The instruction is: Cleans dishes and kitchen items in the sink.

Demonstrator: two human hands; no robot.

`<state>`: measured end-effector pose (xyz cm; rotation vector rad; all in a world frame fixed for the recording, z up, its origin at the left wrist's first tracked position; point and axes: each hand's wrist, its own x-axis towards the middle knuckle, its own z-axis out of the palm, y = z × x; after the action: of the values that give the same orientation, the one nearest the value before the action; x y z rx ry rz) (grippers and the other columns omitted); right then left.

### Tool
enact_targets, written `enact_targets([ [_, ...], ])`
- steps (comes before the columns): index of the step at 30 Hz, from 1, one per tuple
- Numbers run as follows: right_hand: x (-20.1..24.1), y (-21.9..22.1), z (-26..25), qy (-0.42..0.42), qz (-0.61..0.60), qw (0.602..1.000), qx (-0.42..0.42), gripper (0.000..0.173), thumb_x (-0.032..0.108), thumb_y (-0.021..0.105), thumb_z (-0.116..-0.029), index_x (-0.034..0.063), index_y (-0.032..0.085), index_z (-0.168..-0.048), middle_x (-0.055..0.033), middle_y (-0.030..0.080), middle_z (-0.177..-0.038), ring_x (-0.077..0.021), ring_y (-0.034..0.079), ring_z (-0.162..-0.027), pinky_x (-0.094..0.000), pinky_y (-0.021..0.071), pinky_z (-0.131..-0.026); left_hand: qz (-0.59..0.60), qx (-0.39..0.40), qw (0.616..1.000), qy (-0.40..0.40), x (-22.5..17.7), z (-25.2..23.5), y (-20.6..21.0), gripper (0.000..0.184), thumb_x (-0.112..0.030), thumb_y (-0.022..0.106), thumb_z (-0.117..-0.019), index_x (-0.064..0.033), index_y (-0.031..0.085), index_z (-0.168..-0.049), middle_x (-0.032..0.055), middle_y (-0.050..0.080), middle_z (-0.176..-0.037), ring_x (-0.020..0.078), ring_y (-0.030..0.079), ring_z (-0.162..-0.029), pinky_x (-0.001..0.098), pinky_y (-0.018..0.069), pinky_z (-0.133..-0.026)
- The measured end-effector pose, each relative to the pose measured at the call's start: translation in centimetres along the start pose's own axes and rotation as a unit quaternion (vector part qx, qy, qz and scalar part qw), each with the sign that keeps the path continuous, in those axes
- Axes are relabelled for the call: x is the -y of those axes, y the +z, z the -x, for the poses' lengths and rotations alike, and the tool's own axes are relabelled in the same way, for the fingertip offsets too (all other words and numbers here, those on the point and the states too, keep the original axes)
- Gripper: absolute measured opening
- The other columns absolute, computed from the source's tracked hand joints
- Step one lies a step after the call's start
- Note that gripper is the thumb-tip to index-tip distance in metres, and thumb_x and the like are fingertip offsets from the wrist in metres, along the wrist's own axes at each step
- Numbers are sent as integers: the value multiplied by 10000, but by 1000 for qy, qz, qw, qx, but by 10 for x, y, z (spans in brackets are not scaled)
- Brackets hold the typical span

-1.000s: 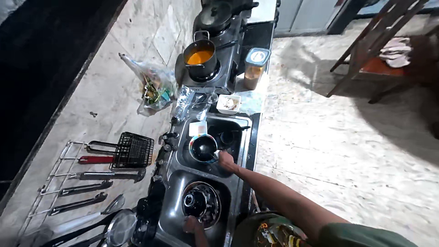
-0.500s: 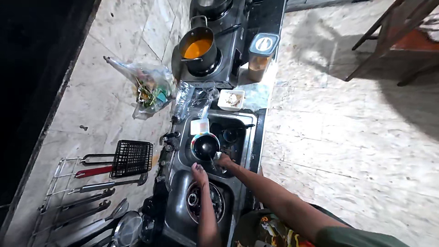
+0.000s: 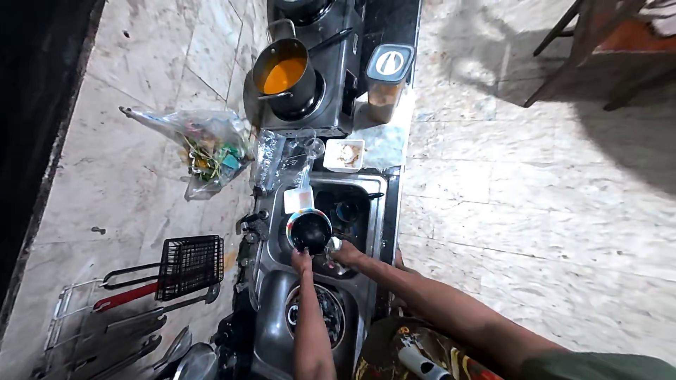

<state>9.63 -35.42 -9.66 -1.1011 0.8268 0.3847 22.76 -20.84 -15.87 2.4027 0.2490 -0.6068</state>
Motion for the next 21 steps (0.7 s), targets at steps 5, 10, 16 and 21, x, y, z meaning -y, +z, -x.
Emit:
enact_targets([
  [5, 14, -37, 40, -29, -10, 999, -33, 344, 123, 763, -854, 24, 638, -1159, -116, 744, -917, -226, 729, -761, -432, 616, -729, 9, 22, 999, -28, -7, 1, 4, 335, -131, 693, -976, 68, 621, -1237, 289, 671, -1165, 374, 728, -951, 527, 614, -849],
  [10, 29, -65, 30, -10, 7, 995, -99, 331, 117, 742, -867, 10, 625, -1158, -122, 737, -907, -236, 725, -743, -443, 613, -716, 91, 39, 994, -41, -12, 7, 2, 375, -75, 638, -1001, 89, 550, -1327, 321, 612, -1251, 397, 713, -980, 527, 619, -839],
  [16, 44, -91, -14, 37, 62, 988, -135, 354, 108, 745, -844, -3, 619, -1155, -137, 711, -943, -242, 708, -766, -454, 600, -724, 154, 45, 986, -39, -18, 16, -2, 467, -105, 559, -1058, 39, 422, -1480, 333, 508, -1402, 414, 691, -1025, 530, 616, -824],
  [21, 45, -106, -36, 40, 101, 985, -133, 327, 120, 736, -853, -11, 627, -1132, -133, 717, -939, -232, 717, -764, -447, 611, -732, 181, 70, 981, -32, -15, 12, 0, 535, -136, 484, -1084, 2, 285, -1561, 309, 447, -1472, 417, 607, -1199, 553, 573, -921],
])
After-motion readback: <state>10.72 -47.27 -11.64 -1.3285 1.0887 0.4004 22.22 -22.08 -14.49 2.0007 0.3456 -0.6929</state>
